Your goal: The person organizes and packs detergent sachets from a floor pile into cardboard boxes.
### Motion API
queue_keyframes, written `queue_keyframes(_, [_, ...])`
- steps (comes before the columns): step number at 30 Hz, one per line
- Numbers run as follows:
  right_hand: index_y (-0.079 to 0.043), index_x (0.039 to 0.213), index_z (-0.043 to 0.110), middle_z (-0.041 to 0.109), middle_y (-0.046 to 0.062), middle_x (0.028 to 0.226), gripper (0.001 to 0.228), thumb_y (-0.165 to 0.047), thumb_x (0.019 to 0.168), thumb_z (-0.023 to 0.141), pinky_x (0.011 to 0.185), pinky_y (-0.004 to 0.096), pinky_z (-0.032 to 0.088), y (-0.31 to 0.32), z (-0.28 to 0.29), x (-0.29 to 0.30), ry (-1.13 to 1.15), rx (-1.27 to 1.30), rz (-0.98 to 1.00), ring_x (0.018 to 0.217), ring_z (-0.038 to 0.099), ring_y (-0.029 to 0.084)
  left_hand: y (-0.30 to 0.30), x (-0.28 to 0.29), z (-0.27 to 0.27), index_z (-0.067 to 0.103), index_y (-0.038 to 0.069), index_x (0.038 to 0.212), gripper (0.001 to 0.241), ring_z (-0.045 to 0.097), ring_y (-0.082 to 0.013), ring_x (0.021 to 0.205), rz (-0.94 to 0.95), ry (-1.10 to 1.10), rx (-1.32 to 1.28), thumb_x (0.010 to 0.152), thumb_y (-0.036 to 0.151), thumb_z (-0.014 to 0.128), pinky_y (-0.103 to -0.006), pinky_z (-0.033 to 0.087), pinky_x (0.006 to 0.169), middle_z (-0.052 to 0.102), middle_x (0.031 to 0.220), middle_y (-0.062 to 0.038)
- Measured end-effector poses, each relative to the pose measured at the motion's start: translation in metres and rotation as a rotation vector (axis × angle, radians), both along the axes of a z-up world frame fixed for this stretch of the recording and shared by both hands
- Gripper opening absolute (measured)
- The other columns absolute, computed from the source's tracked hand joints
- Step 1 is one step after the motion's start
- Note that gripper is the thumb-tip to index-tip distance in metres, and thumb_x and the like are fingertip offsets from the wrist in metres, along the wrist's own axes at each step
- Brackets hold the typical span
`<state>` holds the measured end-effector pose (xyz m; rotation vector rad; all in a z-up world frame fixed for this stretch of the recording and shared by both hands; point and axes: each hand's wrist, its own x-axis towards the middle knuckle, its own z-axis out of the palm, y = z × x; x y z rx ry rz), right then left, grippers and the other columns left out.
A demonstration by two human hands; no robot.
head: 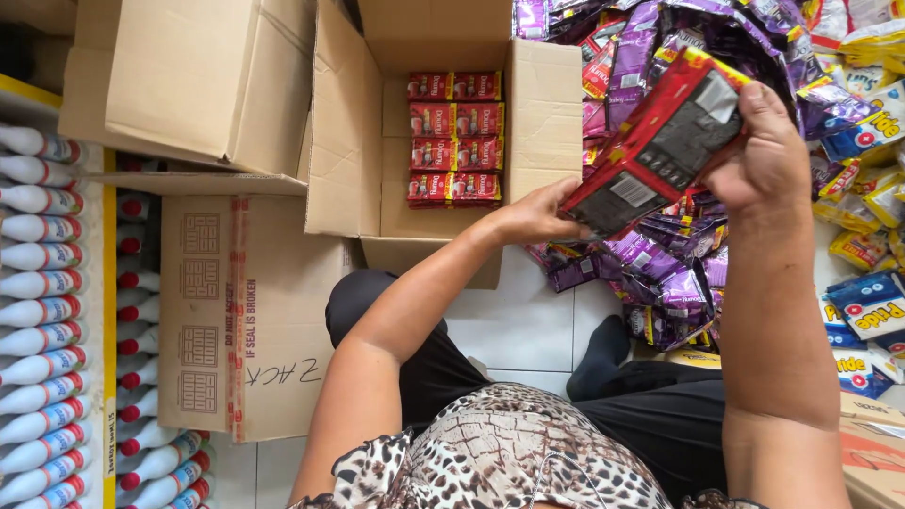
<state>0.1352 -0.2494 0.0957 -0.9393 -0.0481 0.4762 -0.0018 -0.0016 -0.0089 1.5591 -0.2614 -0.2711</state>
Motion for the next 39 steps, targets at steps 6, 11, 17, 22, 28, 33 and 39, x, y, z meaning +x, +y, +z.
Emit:
queue_keyframes(6, [-0.009, 0.136, 0.059, 0.067, 0.013, 0.141, 0.03, -0.026, 0.118, 0.043, 0.117, 0.063, 0.048, -0.033, -0.017, 0.004, 0.113, 0.034, -0.102, 0.133, 0.069, 0.032, -0.002, -0.003, -0.024, 0.056, 0.007, 0.136, 0.059, 0.067, -0.0138, 0.103, -0.15, 0.118, 0.123, 0.083, 0.019, 0.08, -0.0325, 0.054, 0.094, 0.074, 0.111, -0.008])
queue_keyframes(11, [-0.006, 0.15, 0.056, 0.065, 0.012, 0.152, 0.039, -0.024, 0.121, 0.039, 0.12, 0.06, 0.045, -0.078, -0.053, 0.003, 0.101, -0.029, -0.085, 0.141, 0.065, 0.032, 0.0, -0.004, -0.023, 0.07, 0.005, 0.111, 0.03, 0.072, -0.0166, 0.09, -0.102, 0.101, 0.289, 0.087, 0.022, 0.071, -0.0351, 0.056, 0.083, 0.077, 0.096, -0.01])
queue_keyframes(17, [-0.004, 0.148, 0.059, 0.066, 0.014, 0.15, 0.043, -0.027, 0.12, 0.036, 0.121, 0.057, 0.044, -0.114, -0.114, 0.004, 0.163, 0.001, -0.105, 0.14, 0.064, 0.033, -0.001, 0.008, -0.033, 0.069, 0.001, 0.108, 0.028, 0.072, -0.0225, 0.091, -0.044, 0.109, 0.385, 0.09, 0.022, 0.068, -0.0371, 0.056, 0.084, 0.076, 0.096, -0.014])
queue_keyframes(22, [-0.002, 0.146, 0.06, 0.067, 0.015, 0.148, 0.043, -0.025, 0.117, 0.037, 0.121, 0.057, 0.046, -0.115, -0.127, 0.007, 0.23, 0.092, -0.194, 0.139, 0.065, 0.034, 0.002, 0.008, -0.023, 0.068, 0.003, 0.113, 0.032, 0.074, -0.0217, 0.091, 0.035, 0.139, 0.325, 0.088, 0.023, 0.068, -0.0358, 0.058, 0.083, 0.077, 0.097, -0.013])
queue_keyframes(28, [-0.009, 0.155, 0.055, 0.061, 0.008, 0.155, 0.042, -0.028, 0.12, 0.044, 0.125, 0.053, 0.045, -0.07, -0.057, -0.028, 0.058, 0.073, -0.007, 0.141, 0.059, 0.028, 0.006, 0.006, -0.037, 0.071, 0.003, 0.117, 0.033, 0.076, -0.0191, 0.087, 0.078, 0.199, 0.356, 0.088, 0.018, 0.066, -0.0343, 0.059, 0.081, 0.078, 0.095, -0.014])
queue_keyframes(33, [-0.012, 0.153, 0.056, 0.059, 0.007, 0.15, 0.039, -0.027, 0.118, 0.047, 0.129, 0.051, 0.04, -0.036, -0.018, -0.056, -0.022, 0.083, 0.06, 0.142, 0.057, 0.026, 0.003, 0.007, -0.047, 0.068, 0.001, 0.124, 0.039, 0.075, -0.0189, 0.085, 0.115, 0.232, 0.321, 0.087, 0.014, 0.064, -0.0343, 0.059, 0.079, 0.079, 0.093, -0.015])
queue_keyframes(39, [-0.006, 0.128, 0.065, 0.067, 0.011, 0.138, 0.025, -0.02, 0.115, 0.049, 0.126, 0.044, 0.038, -0.028, -0.018, -0.07, -0.139, 0.148, 0.058, 0.131, 0.058, 0.025, -0.009, 0.017, -0.072, 0.058, 0.004, 0.143, 0.045, 0.064, -0.0232, 0.123, 0.227, 0.079, 0.292, 0.103, 0.024, 0.057, -0.0332, 0.049, 0.103, 0.069, 0.131, -0.018])
